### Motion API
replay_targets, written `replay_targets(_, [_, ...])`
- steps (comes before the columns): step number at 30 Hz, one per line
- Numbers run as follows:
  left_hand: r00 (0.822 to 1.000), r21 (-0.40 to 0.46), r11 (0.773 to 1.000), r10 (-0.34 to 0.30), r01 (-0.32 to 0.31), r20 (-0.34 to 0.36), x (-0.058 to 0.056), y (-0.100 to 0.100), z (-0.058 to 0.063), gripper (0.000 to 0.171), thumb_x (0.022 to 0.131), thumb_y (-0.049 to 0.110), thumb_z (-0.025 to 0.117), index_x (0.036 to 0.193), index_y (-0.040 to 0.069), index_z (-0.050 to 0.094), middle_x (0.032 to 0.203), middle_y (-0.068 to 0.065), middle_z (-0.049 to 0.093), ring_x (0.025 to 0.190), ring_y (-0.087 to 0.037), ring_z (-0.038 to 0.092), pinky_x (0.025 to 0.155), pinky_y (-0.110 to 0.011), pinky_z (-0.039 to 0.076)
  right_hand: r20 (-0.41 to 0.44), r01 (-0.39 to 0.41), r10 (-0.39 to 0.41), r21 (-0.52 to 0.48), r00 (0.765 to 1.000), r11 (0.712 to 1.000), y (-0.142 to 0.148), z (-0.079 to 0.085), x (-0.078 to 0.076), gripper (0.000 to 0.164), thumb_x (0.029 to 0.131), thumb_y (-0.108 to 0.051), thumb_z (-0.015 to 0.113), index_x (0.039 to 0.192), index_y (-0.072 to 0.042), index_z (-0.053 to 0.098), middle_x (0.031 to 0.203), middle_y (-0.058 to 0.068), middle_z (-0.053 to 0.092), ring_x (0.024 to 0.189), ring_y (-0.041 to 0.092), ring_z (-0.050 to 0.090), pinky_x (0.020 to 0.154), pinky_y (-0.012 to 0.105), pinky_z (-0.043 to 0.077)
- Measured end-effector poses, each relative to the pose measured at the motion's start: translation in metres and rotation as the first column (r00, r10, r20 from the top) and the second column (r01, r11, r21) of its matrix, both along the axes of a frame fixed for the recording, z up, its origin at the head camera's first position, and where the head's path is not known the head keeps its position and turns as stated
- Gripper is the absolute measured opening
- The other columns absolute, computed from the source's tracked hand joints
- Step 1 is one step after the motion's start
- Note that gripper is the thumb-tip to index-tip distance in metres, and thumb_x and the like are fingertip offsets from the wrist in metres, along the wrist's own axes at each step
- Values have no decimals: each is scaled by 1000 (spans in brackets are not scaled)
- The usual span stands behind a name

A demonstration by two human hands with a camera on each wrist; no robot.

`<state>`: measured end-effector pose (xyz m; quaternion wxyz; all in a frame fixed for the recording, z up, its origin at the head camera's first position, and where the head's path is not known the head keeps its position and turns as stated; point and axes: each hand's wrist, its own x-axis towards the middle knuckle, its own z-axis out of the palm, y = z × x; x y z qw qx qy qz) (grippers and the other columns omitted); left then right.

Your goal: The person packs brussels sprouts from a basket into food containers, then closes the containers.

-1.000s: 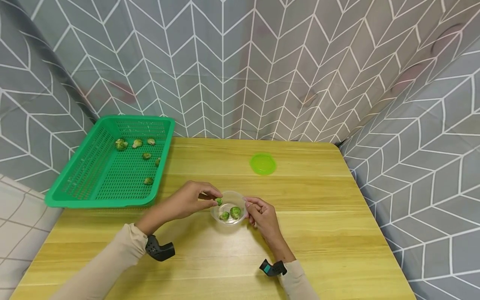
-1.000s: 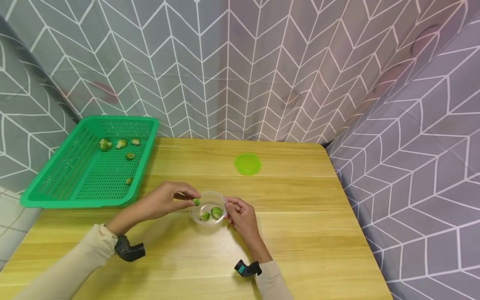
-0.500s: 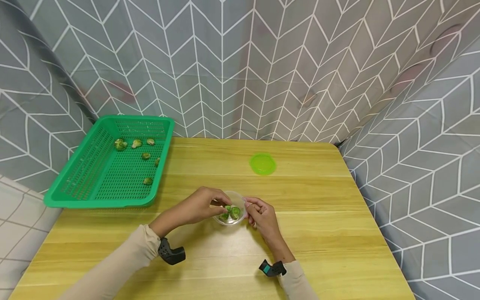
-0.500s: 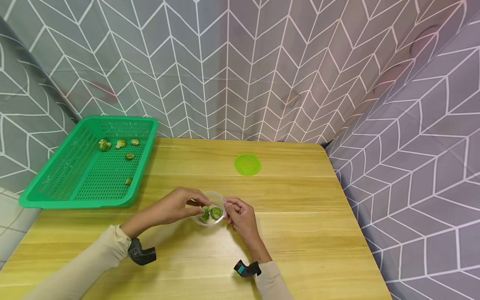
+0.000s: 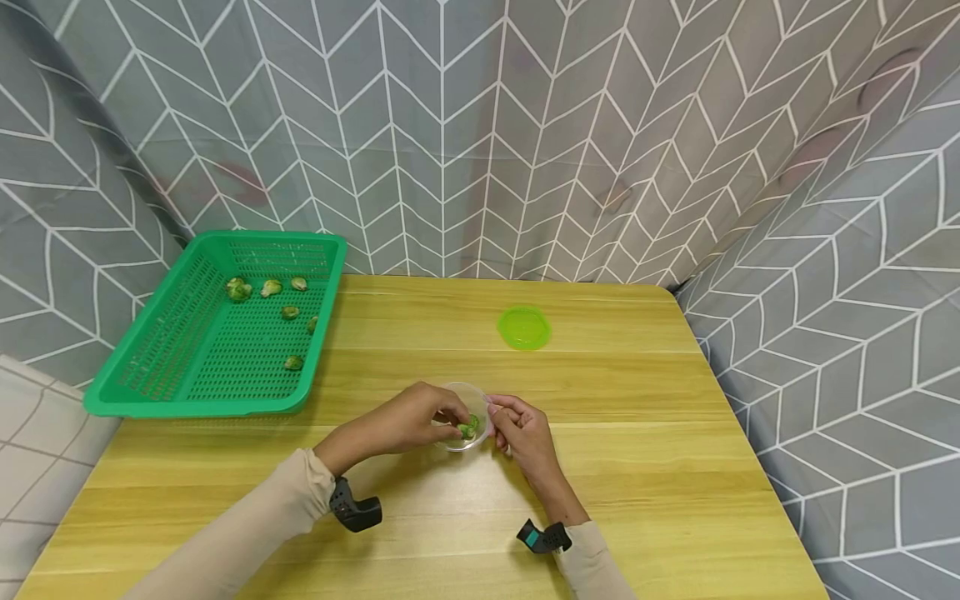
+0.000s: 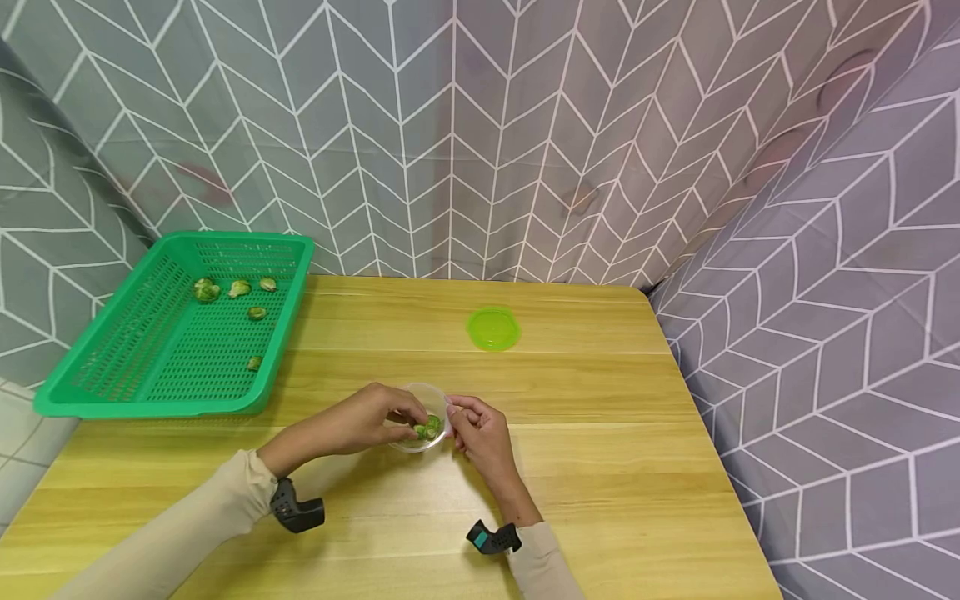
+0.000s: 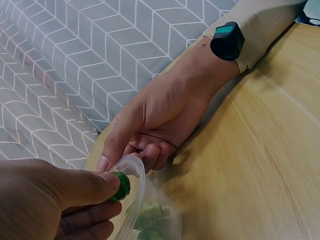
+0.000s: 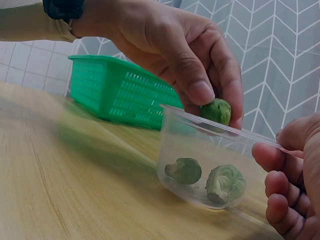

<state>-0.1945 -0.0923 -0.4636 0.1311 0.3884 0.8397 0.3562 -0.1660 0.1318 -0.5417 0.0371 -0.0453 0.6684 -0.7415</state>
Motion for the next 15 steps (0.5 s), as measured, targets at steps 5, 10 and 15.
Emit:
replay_targets(5, [999,-27,1000,-14,15,37,0,3,-2,12,90,8,77,102,8,77,97,3,74,89,-3,68,80,-22,57,-2,-4,4,8,1000,1000,0,0,0,33,100,-18,67,121,7,67,68,10,63,51,8,50,43,17,41])
replay_targets(10, [997,-55,998,-20,25,77,-1,5,-3,12,89,8,77,101,10,77,96,4,74,86,-2,67,78,-20,56,4,-3,3,9,1000,1000,0,0,0,32,100,-19,67,121,5,68,69,8,63,52,9,50,43,17,41])
replay_targets(15, [997,-90,995,-31,38,77,-1,8,-2,12,90,8,77,101,9,77,94,3,74,84,-2,67,77,-21,56,6,2,-2,9,1000,1000,1,0,0,32,99,-21,68,120,2,69,68,5,63,51,9,50,43,17,40])
